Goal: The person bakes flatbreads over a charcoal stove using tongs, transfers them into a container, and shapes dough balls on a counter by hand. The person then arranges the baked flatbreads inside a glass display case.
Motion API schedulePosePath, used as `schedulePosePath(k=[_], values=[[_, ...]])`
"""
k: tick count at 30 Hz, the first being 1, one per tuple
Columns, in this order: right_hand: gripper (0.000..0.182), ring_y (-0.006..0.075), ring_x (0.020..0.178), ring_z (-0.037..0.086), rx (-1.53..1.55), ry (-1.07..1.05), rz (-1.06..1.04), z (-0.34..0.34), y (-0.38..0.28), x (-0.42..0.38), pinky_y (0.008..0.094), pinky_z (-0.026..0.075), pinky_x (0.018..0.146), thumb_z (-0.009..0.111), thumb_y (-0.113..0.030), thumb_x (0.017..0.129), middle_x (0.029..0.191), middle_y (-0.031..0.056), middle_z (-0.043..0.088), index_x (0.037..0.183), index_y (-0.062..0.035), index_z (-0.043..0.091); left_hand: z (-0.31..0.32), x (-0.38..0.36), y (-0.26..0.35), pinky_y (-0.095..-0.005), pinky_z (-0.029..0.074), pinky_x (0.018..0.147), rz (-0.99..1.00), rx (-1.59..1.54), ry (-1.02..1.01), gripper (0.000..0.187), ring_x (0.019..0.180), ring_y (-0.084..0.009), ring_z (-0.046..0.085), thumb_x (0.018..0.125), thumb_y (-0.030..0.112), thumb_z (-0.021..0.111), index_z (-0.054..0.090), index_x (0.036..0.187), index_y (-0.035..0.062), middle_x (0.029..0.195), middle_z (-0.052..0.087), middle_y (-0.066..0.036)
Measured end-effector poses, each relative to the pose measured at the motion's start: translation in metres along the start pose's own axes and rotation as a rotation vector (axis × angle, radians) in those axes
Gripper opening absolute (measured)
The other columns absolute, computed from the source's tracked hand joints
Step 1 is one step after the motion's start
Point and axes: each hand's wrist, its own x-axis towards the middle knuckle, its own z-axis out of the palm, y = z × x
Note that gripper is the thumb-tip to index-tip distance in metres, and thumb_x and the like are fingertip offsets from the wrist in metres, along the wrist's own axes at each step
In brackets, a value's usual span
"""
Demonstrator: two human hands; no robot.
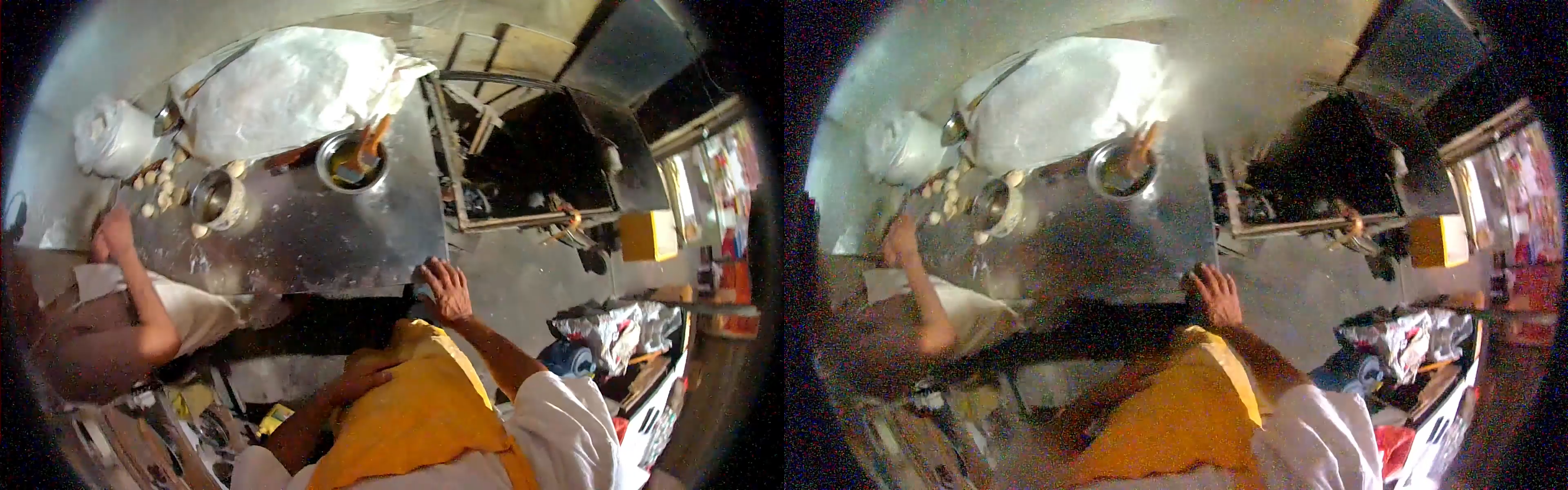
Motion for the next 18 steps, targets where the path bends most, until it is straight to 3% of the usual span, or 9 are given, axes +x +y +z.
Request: schedulePosePath(k=[2,3,5,7,9,12,13,16,18], values=[[0.061,0.0372,0.136,0.037,-0.043,-0.037,0.066,-0.004,0.006,-0.055,0.0549,0.026,0.113,0.057,-0.042,0.093,0.152,0.0148,0.036,0.146,-0.0159,0.041,0.002,0.007,0.004,-0.0338,0.038,0.106,0.009,0.118,-0.067,0.048,0.124,-0.0206,0.050,0.102,0.030,0.049,0.045,0.144,0.0072,0.138,0.053,-0.009],[0.062,0.0358,0.137,0.037,-0.012,-0.133,0.164,-0.008,0.009,-0.080,0.0515,0.027,0.114,0.057,-0.042,0.093,0.153,0.0154,0.035,0.147,-0.0158,0.040,0.002,0.013,0.005,-0.0325,0.038,0.105,0.029,-0.019,-0.092,0.047,0.123,-0.0199,0.051,0.102,0.029,0.050,0.047,0.144,0.0073,0.136,0.055,-0.009],[0.056,0.0361,0.128,0.049,0.197,-0.263,0.431,-0.002,0.025,-0.138,0.0467,0.038,0.107,0.056,-0.041,0.094,0.141,0.0185,0.049,0.141,-0.0115,0.048,0.006,0.027,0.006,-0.0304,0.039,0.104,0.021,-0.188,-0.103,0.046,0.121,-0.0183,0.052,0.102,0.027,0.051,0.048,0.142,0.0061,0.132,0.057,-0.009],[0.045,0.0349,0.112,0.060,0.450,-0.458,0.893,0.010,0.047,-0.198,0.0427,0.049,0.095,0.056,-0.034,0.093,0.120,0.0183,0.064,0.130,-0.0075,0.058,0.012,0.048,-0.001,-0.0306,0.039,0.104,0.062,-0.139,-0.106,0.046,0.123,-0.0184,0.051,0.102,0.028,0.052,0.048,0.142,0.0049,0.132,0.057,-0.009],[0.033,0.0343,0.097,0.066,0.202,-0.579,0.587,0.102,0.104,-0.304,0.0447,0.055,0.083,0.057,-0.026,0.089,0.101,0.0156,0.069,0.117,-0.0101,0.066,0.028,0.064,0.006,-0.0328,0.038,0.106,0.011,-0.124,-0.038,0.049,0.126,-0.0199,0.049,0.101,0.029,0.054,0.046,0.141,0.0021,0.134,0.056,-0.011],[0.030,0.0325,0.095,0.067,0.147,-0.673,0.762,0.113,0.108,-0.380,0.0446,0.056,0.081,0.056,-0.020,0.086,0.100,0.0116,0.069,0.112,-0.0173,0.070,0.041,0.107,-0.022,-0.0348,0.038,0.108,0.095,-0.043,-0.120,0.050,0.127,-0.0215,0.049,0.102,0.031,0.053,0.045,0.141,0.0013,0.135,0.055,-0.012],[0.030,0.0325,0.095,0.067,0.158,-0.664,0.784,0.110,0.104,-0.393,0.0446,0.056,0.081,0.056,-0.020,0.086,0.100,0.0116,0.069,0.112,-0.0173,0.070,0.045,0.123,-0.029,-0.0350,0.039,0.107,0.124,0.005,-0.154,0.049,0.127,-0.0207,0.050,0.101,0.028,0.055,0.044,0.142,0.0015,0.134,0.055,-0.012],[0.025,0.0366,0.093,0.068,0.411,-0.417,1.189,0.090,0.100,-0.426,0.0467,0.055,0.081,0.059,-0.029,0.085,0.101,0.0147,0.071,0.103,-0.0183,0.073,0.073,0.169,-0.034,-0.0338,0.041,0.105,0.088,-0.014,-0.211,0.049,0.126,-0.0195,0.051,0.100,0.023,0.058,0.044,0.142,0.0016,0.135,0.055,-0.012],[0.026,0.0379,0.092,0.068,0.483,-0.309,1.110,0.071,0.105,-0.437,0.0466,0.054,0.081,0.061,-0.035,0.084,0.100,0.0171,0.070,0.095,-0.0151,0.074,0.100,0.189,-0.011,-0.0327,0.042,0.105,0.057,-0.030,-0.246,0.049,0.124,-0.0182,0.052,0.099,0.018,0.060,0.044,0.142,0.0019,0.135,0.055,-0.012]])
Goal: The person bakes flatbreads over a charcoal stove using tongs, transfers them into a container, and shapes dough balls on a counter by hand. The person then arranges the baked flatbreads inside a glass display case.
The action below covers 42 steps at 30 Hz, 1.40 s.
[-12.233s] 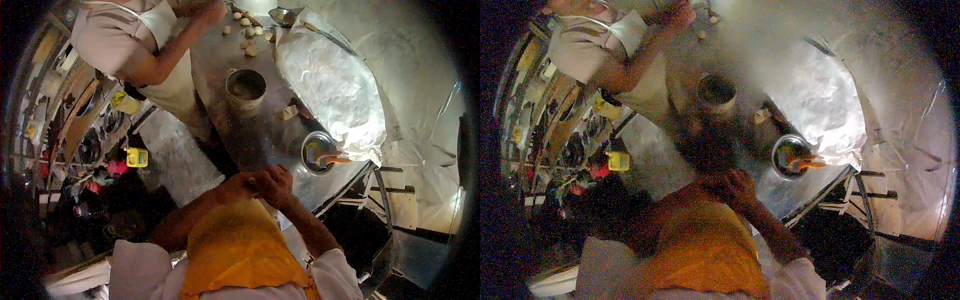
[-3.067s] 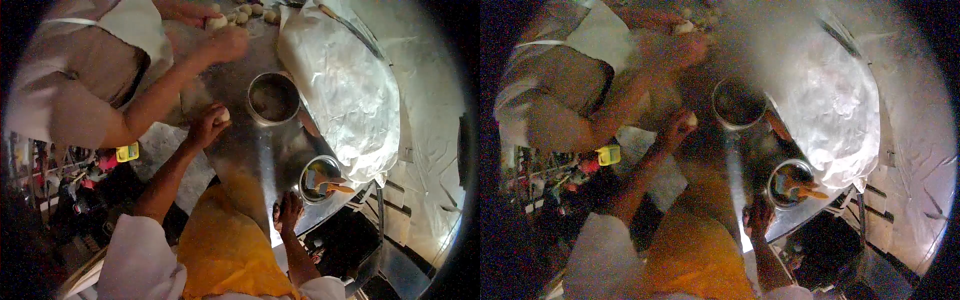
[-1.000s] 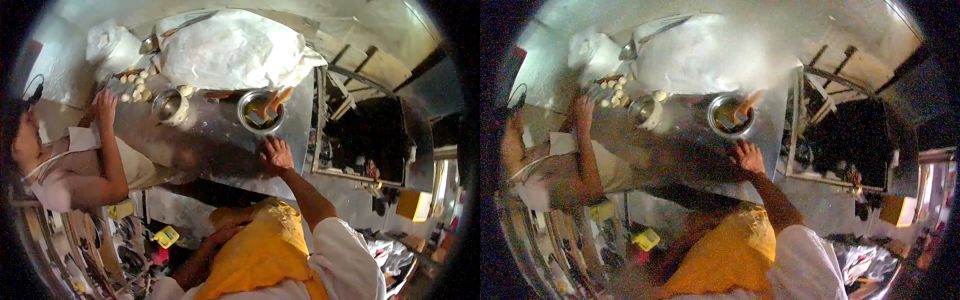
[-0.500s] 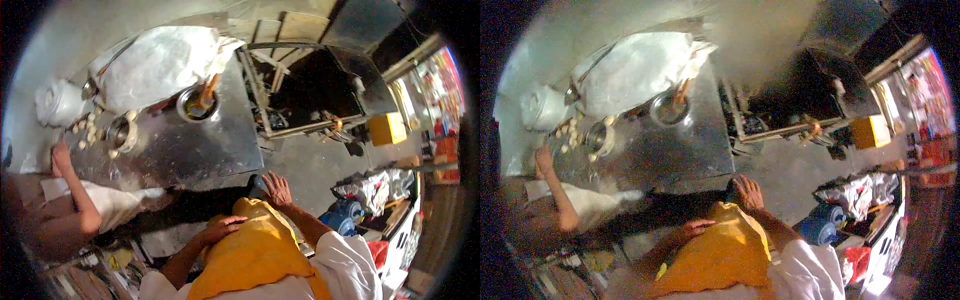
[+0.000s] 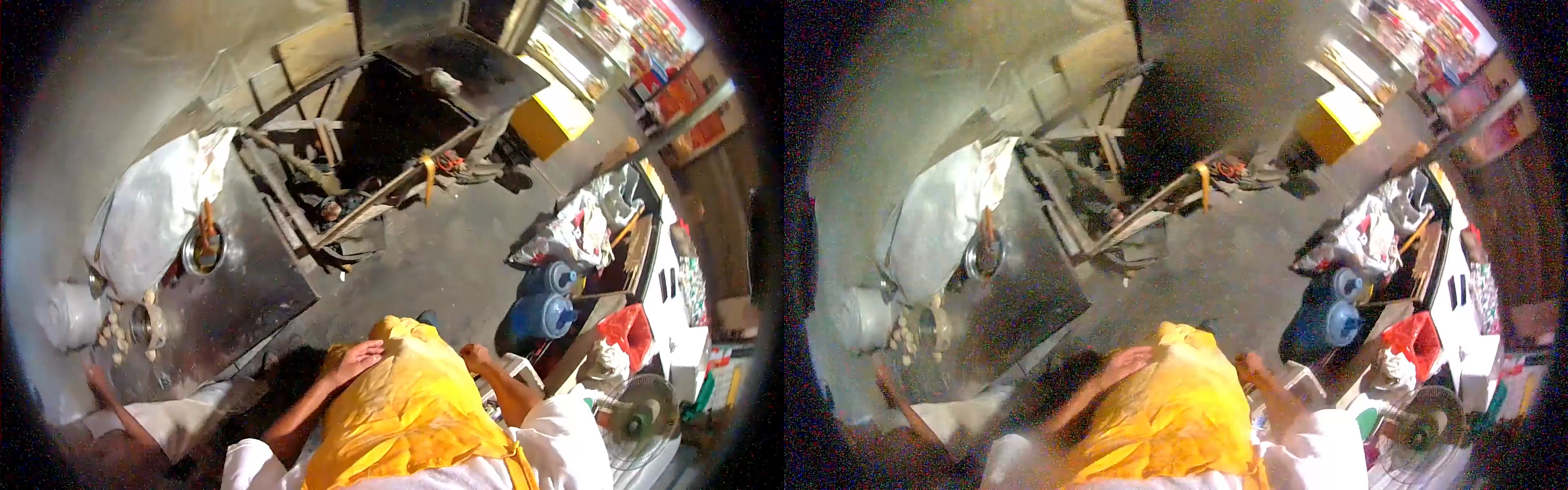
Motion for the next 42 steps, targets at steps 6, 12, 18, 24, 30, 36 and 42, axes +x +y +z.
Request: schedulePosePath(k=[6,12,18,24,30,36,42], values=[[0.030,0.0319,0.075,0.069,0.299,0.087,0.059,-0.053,0.044,0.030,0.0401,0.053,0.069,0.059,-0.033,0.088,0.080,0.0194,0.069,0.084,-0.0052,0.072,0.091,0.080,0.106,-0.0321,0.035,0.110,-0.023,-0.094,-0.335,0.052,0.130,-0.0173,0.045,0.098,0.021,0.058,0.042,0.144,0.0030,0.140,0.051,-0.008],[0.040,0.0200,0.071,0.067,0.584,0.243,0.298,-0.127,0.040,0.028,0.0367,0.052,0.067,0.062,-0.037,0.093,0.074,0.0152,0.069,0.093,0.0008,0.072,0.130,0.120,0.168,-0.0383,0.028,0.115,-0.270,0.211,-0.507,0.072,0.135,-0.0248,0.040,0.091,0.050,0.058,0.042,0.147,0.0070,0.145,0.045,-0.013],[0.044,0.0245,0.081,0.070,0.630,0.298,0.429,-0.075,0.019,0.042,0.0374,0.052,0.074,0.062,-0.039,0.092,0.088,0.0181,0.072,0.106,0.0013,0.069,0.124,0.168,0.151,-0.0341,0.041,0.105,-0.192,0.168,-0.350,0.047,0.123,-0.0220,0.053,0.099,0.022,0.054,0.046,0.141,0.0017,0.132,0.057,-0.012],[0.047,0.0321,0.094,0.069,0.818,0.137,0.471,-0.092,-0.070,0.002,0.0398,0.052,0.082,0.061,-0.043,0.088,0.099,0.0212,0.070,0.109,-0.0011,0.068,0.072,0.263,0.192,-0.0287,0.050,0.092,-0.246,0.318,-0.188,0.037,0.105,-0.0145,0.062,0.098,0.016,0.058,0.055,0.132,0.0010,0.117,0.065,-0.008],[0.046,0.0308,0.096,0.068,0.977,0.252,0.689,-0.078,-0.113,-0.014,0.0388,0.051,0.086,0.062,-0.042,0.090,0.102,0.0190,0.071,0.109,-0.0005,0.069,0.003,0.375,0.266,-0.0318,0.051,0.089,0.192,0.988,-0.178,0.036,0.098,-0.0189,0.065,0.092,0.015,0.063,0.060,0.125,0.0022,0.109,0.068,-0.011],[0.043,0.0270,0.092,0.068,1.054,0.257,0.835,-0.052,-0.133,-0.012,0.0381,0.051,0.083,0.063,-0.040,0.090,0.100,0.0156,0.072,0.108,-0.0017,0.070,-0.042,0.438,0.291,-0.0401,0.047,0.095,0.443,1.359,-0.096,0.041,0.111,-0.0324,0.058,0.088,0.014,0.065,0.057,0.127,0.0037,0.121,0.059,-0.015],[0.039,0.0229,0.087,0.068,1.041,0.337,0.842,-0.042,-0.127,-0.005,0.0361,0.052,0.080,0.065,-0.036,0.088,0.095,0.0132,0.073,0.104,-0.0009,0.071,-0.074,0.479,0.289,-0.0460,0.044,0.099,0.599,1.673,0.045,0.065,0.118,-0.0381,0.051,0.086,0.016,0.068,0.041,0.144,0.0088,0.139,0.046,-0.015]])
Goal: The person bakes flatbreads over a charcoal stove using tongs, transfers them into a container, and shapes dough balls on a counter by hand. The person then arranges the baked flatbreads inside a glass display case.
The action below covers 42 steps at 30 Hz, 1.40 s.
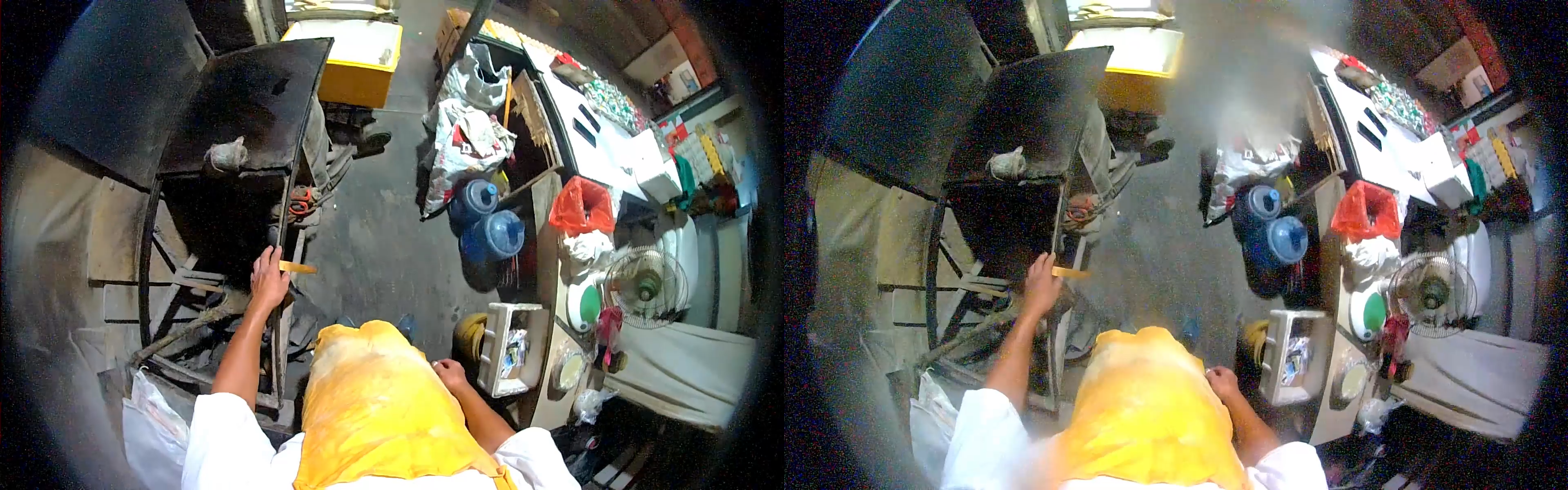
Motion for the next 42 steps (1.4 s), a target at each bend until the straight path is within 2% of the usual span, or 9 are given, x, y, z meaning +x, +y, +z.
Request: schedulePosePath(k=[2,7,14,20,22,26,29,34,42], values=[[0.038,0.0231,0.086,0.068,-0.017,0.015,0.008,0.000,0.001,0.006,0.0364,0.052,0.079,0.066,-0.036,0.088,0.094,0.0125,0.073,0.103,-0.0009,0.071,0.007,0.004,-0.008,-0.0478,0.046,0.095,-0.129,-0.154,-0.239,0.066,0.115,-0.0403,0.053,0.085,0.013,0.068,0.040,0.144,0.0085,0.138,0.047,-0.016],[0.039,0.0236,0.086,0.068,-0.049,0.028,-0.052,-0.009,-0.012,0.010,0.0375,0.051,0.078,0.065,-0.035,0.089,0.095,0.0142,0.072,0.106,-0.0002,0.069,-0.002,-0.001,-0.008,-0.0502,0.050,0.082,-0.134,-0.206,-0.164,0.030,0.099,-0.0415,0.059,0.082,0.010,0.071,0.053,0.105,0.0032,0.109,0.055,-0.017],[0.042,0.0196,0.084,0.063,-0.026,-0.050,-0.127,-0.017,-0.082,0.021,0.0357,0.050,0.077,0.064,-0.036,0.092,0.093,0.0083,0.069,0.111,0.0022,0.067,-0.051,-0.006,0.047,-0.0495,0.050,0.067,-0.047,-0.301,-0.103,0.028,0.079,-0.0396,0.064,0.083,0.029,0.072,0.056,0.087,0.0068,0.081,0.062,-0.015],[0.063,0.0247,0.114,0.059,0.729,-0.525,-0.303,-0.014,-0.233,-0.014,0.0403,0.048,0.096,0.050,-0.050,0.100,0.132,0.0132,0.057,0.143,-0.0036,0.042,-0.093,-0.032,0.153,-0.0443,0.051,0.066,0.309,-0.632,0.039,0.017,0.073,-0.0329,0.063,0.086,0.024,0.068,0.060,0.089,0.0083,0.081,0.062,-0.011],[0.082,0.0238,0.115,0.057,1.061,-0.766,-0.273,-0.008,-0.261,-0.021,0.0428,0.046,0.100,0.054,-0.066,0.089,0.133,0.0101,0.054,0.144,-0.0079,0.037,-0.112,-0.040,0.172,-0.0442,0.051,0.071,0.382,-0.752,-0.196,0.015,0.081,-0.0344,0.064,0.087,0.021,0.067,0.062,0.092,0.0071,0.088,0.063,-0.013],[0.068,0.0278,0.112,0.061,1.248,-0.733,-0.202,-0.028,-0.307,-0.064,0.0463,0.049,0.098,0.053,-0.061,0.093,0.124,0.0160,0.062,0.137,-0.0103,0.044,-0.088,-0.061,0.180,-0.0464,0.051,0.078,0.403,-0.934,-0.378,0.019,0.087,-0.0380,0.064,0.090,0.020,0.064,0.064,0.102,0.0041,0.089,0.064,-0.017],[0.057,0.0252,0.094,0.066,1.178,-0.613,-0.093,-0.029,-0.286,-0.047,0.0411,0.054,0.086,0.058,-0.051,0.094,0.108,0.0127,0.068,0.130,-0.0077,0.048,-0.090,-0.062,0.174,-0.0432,0.050,0.084,0.445,-1.023,-0.445,0.024,0.101,-0.0336,0.062,0.088,0.016,0.065,0.062,0.109,0.0048,0.104,0.062,-0.016],[0.031,0.0186,0.060,0.057,0.642,-0.136,-0.104,-0.032,-0.232,-0.004,0.0337,0.047,0.051,0.069,-0.030,0.089,0.074,0.0043,0.055,0.103,-0.0083,0.052,-0.057,-0.060,0.137,-0.0314,0.052,0.087,0.017,-1.225,-0.412,0.025,0.097,-0.0169,0.064,0.093,0.009,0.062,0.063,0.117,0.0039,0.113,0.065,-0.009],[0.036,0.0168,0.051,0.052,0.398,-0.006,0.133,-0.040,-0.053,0.002,0.0347,0.042,0.046,0.077,-0.033,0.082,0.067,0.0037,0.055,0.093,-0.0042,0.058,-0.058,-0.039,0.111,-0.0293,0.051,0.083,-0.177,-1.240,-0.416,0.024,0.095,-0.0132,0.062,0.096,0.012,0.060,0.061,0.118,0.0030,0.107,0.067,-0.004]])
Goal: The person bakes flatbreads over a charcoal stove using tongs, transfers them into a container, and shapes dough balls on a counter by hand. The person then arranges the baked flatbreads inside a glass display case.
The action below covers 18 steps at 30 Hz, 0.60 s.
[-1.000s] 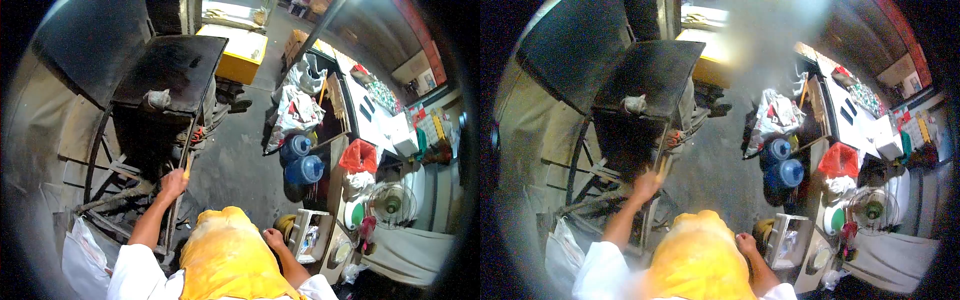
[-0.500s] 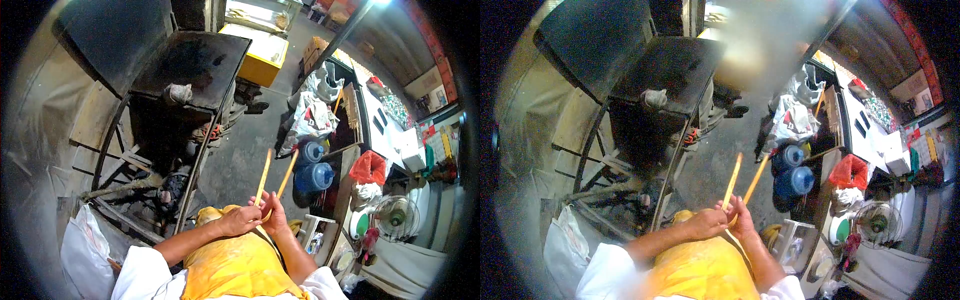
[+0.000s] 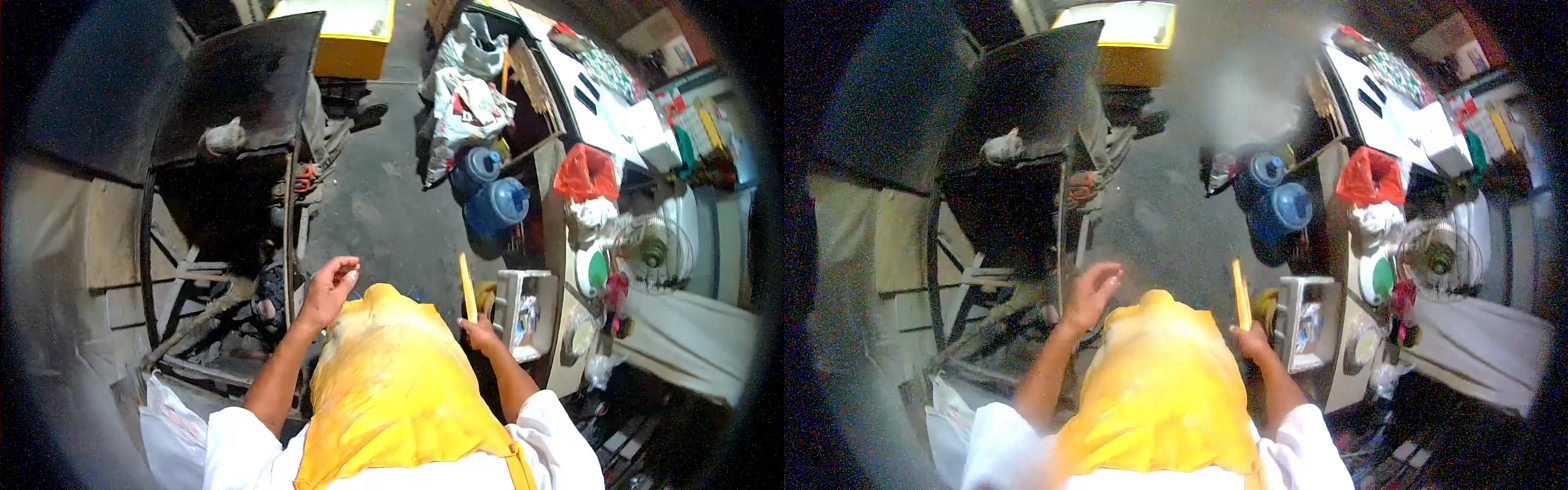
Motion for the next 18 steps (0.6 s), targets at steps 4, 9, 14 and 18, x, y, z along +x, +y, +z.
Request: schedulePosePath(k=[4,9,14,18], values=[[0.072,0.0289,0.086,0.068,-0.411,0.215,0.167,-0.017,0.050,-0.024,0.0400,0.051,0.077,0.078,-0.057,0.072,0.096,0.0188,0.070,0.105,0.0064,0.067,0.018,-0.006,-0.013,-0.0330,0.052,0.081,-0.088,0.297,-0.121,0.030,0.093,-0.0175,0.065,0.095,0.017,0.062,0.060,0.121,0.0014,0.106,0.069,-0.010],[0.075,0.0290,0.099,0.065,-0.047,0.084,0.266,-0.016,0.062,-0.009,0.0393,0.049,0.085,0.064,-0.060,0.084,0.111,0.0207,0.067,0.118,0.0072,0.062,0.055,-0.001,-0.011,-0.0401,0.053,0.083,-0.187,0.506,-0.335,0.037,0.098,-0.0309,0.067,0.094,0.025,0.062,0.060,0.122,0.0018,0.113,0.066,-0.017],[0.060,0.0241,0.101,0.062,0.188,0.099,-0.006,-0.036,-0.014,0.032,0.0388,0.049,0.087,0.068,-0.036,0.088,0.114,0.0149,0.064,0.131,0.0021,0.053,0.088,0.043,-0.017,-0.0399,0.053,0.083,-0.201,0.436,-0.365,0.037,0.097,-0.0316,0.067,0.093,0.026,0.064,0.061,0.120,0.0000,0.113,0.066,-0.019],[0.070,0.0199,0.099,0.060,0.233,0.319,-0.305,-0.088,-0.079,0.111,0.0342,0.049,0.085,0.075,-0.027,0.082,0.115,0.0110,0.062,0.139,-0.0011,0.044,0.114,0.105,-0.038,-0.0389,0.053,0.083,-0.149,0.503,-0.292,0.036,0.096,-0.0292,0.067,0.091,0.024,0.065,0.062,0.119,0.0015,0.110,0.068,-0.018]])
